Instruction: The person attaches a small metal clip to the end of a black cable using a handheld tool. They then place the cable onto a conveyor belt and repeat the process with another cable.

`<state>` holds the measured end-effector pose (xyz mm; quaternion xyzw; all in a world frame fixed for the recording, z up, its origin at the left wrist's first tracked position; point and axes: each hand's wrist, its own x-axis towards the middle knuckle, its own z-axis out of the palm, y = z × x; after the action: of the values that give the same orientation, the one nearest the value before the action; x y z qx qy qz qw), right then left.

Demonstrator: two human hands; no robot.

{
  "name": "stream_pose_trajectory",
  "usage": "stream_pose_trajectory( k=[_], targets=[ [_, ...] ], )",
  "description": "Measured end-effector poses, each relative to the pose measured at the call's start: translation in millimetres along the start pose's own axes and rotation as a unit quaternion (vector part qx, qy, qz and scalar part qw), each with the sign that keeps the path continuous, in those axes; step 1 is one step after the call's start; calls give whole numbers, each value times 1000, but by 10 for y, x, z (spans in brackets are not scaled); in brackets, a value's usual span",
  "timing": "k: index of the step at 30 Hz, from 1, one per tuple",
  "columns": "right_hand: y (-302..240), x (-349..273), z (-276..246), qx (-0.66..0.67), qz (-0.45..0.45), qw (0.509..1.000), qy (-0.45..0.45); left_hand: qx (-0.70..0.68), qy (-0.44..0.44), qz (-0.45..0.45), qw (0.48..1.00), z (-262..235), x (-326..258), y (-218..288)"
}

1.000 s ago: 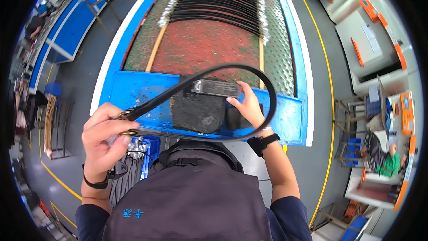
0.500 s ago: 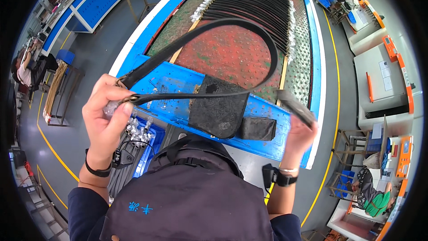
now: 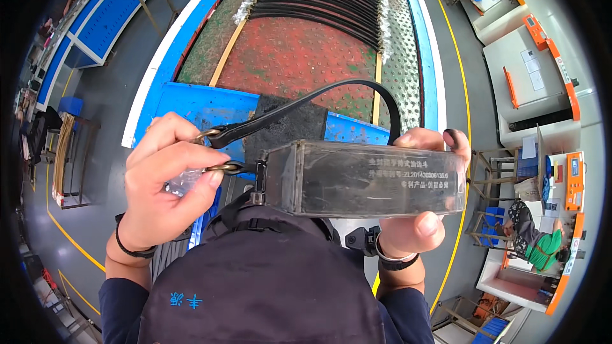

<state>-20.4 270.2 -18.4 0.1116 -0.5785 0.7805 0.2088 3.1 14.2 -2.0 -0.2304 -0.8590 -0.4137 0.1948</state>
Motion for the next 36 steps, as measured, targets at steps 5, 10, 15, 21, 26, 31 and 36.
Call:
stream_pose_trajectory(
  k=[5, 10, 15, 21, 26, 31, 36],
  targets=[
    [22, 2, 32, -2, 13, 1000, -1, -3, -10, 4, 1000, -13, -9, 27],
    [24, -4, 45, -20, 16, 1000, -14, -2, -15, 16, 1000, -14, -4, 39],
    [22, -8, 15, -33, 17, 999, -18, 0, -18, 22, 1000, -12, 6, 37],
    [28, -15, 0, -48, -13, 998, -23, -2, -16, 22, 1000, 10, 13, 17],
    [40, -26, -67, -71, -38, 997, -7, -3, -11, 4, 1000, 11, 2, 16],
    [15, -3, -100, 5, -3, 1000, 18, 6, -7, 18, 1000, -2, 1, 11],
    [3, 14, -23, 21, 39, 999, -3, 31, -1, 51, 998, 13, 11, 48]
  ],
)
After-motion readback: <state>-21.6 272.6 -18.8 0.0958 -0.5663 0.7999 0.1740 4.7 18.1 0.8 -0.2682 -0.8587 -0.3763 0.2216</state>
